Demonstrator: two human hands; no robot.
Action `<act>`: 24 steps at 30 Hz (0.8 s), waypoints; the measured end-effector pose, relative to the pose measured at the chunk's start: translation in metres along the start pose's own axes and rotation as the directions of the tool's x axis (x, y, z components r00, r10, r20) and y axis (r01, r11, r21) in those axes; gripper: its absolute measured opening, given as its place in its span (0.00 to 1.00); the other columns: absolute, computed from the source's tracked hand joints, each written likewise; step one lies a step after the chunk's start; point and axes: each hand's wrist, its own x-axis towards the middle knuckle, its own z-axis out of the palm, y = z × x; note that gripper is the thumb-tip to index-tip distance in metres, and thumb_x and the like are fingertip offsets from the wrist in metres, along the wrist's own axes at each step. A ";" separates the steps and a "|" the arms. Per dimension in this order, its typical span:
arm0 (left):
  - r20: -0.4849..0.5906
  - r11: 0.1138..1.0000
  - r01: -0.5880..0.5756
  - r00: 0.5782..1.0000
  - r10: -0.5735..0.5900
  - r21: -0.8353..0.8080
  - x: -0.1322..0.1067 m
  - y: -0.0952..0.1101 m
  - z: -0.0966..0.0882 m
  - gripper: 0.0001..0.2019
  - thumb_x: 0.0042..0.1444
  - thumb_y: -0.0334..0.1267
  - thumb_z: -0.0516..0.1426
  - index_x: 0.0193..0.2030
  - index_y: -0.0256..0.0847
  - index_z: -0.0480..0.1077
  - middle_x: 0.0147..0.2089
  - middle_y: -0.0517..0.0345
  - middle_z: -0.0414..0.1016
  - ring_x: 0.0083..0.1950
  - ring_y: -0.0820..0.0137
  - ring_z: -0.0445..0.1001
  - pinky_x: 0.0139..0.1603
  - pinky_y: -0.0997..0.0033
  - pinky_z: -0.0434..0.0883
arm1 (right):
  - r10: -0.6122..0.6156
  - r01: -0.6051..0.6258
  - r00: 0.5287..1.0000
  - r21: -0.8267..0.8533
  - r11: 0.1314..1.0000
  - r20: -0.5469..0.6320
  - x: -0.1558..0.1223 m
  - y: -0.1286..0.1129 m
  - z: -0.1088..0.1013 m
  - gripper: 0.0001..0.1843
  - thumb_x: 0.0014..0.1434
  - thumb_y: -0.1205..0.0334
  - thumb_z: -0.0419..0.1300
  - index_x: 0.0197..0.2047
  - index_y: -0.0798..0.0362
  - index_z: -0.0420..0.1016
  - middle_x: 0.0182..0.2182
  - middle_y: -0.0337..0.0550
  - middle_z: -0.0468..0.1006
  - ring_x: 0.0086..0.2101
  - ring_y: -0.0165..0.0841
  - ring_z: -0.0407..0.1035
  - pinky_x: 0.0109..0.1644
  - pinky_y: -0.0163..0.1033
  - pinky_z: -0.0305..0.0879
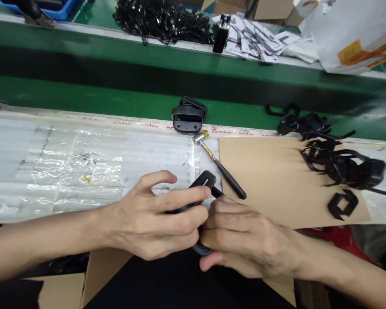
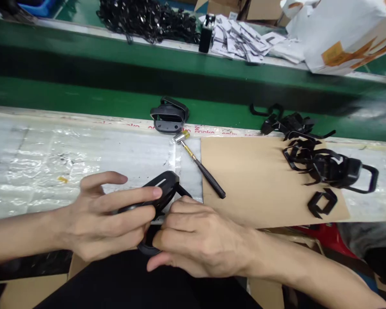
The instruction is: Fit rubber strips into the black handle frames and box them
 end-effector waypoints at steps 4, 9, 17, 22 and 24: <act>-0.038 0.999 -0.029 0.999 0.030 0.018 0.002 -0.006 0.012 0.09 0.60 0.27 0.61 0.31 0.45 0.73 0.46 0.65 0.80 0.65 0.65 0.75 0.64 0.62 0.63 | -0.020 0.020 0.999 0.005 1.000 -0.029 -0.008 0.008 0.005 0.12 0.71 0.60 0.65 0.42 0.62 0.81 0.32 0.48 0.81 0.35 0.36 0.72 0.42 0.42 0.72; -0.026 0.999 0.001 1.000 -0.002 -0.039 -0.001 -0.015 0.027 0.13 0.65 0.48 0.63 0.38 0.39 0.76 0.46 0.51 0.82 0.63 0.56 0.75 0.59 0.55 0.66 | 0.016 -0.021 1.000 -0.214 0.977 -0.025 -0.016 0.017 0.000 0.11 0.69 0.64 0.67 0.50 0.62 0.78 0.39 0.50 0.83 0.41 0.40 0.73 0.47 0.47 0.72; -0.159 0.989 0.136 0.979 -0.126 0.051 -0.005 -0.017 0.034 0.12 0.59 0.43 0.70 0.44 0.43 0.76 0.46 0.54 0.81 0.63 0.59 0.74 0.69 0.54 0.67 | 0.031 -0.054 0.995 -0.260 0.964 -0.091 -0.008 0.026 -0.014 0.13 0.65 0.69 0.66 0.53 0.61 0.76 0.47 0.56 0.81 0.52 0.45 0.73 0.65 0.57 0.68; -0.124 0.960 0.159 0.974 -0.191 -0.231 -0.010 -0.027 0.033 0.38 0.51 0.52 0.73 0.65 0.42 0.65 0.66 0.39 0.73 0.73 0.51 0.68 0.72 0.47 0.69 | 0.155 -0.149 0.985 0.091 0.985 -0.072 -0.012 0.027 -0.010 0.10 0.70 0.68 0.63 0.53 0.53 0.71 0.46 0.49 0.79 0.49 0.39 0.74 0.59 0.48 0.72; -0.049 0.906 0.214 0.967 -0.249 -0.365 -0.010 -0.029 0.033 0.50 0.49 0.55 0.73 0.72 0.40 0.56 0.71 0.32 0.67 0.76 0.46 0.63 0.75 0.40 0.64 | 0.299 -0.267 0.952 0.295 0.918 -0.069 -0.015 0.026 -0.006 0.07 0.71 0.63 0.62 0.51 0.50 0.70 0.43 0.43 0.77 0.43 0.35 0.73 0.49 0.42 0.72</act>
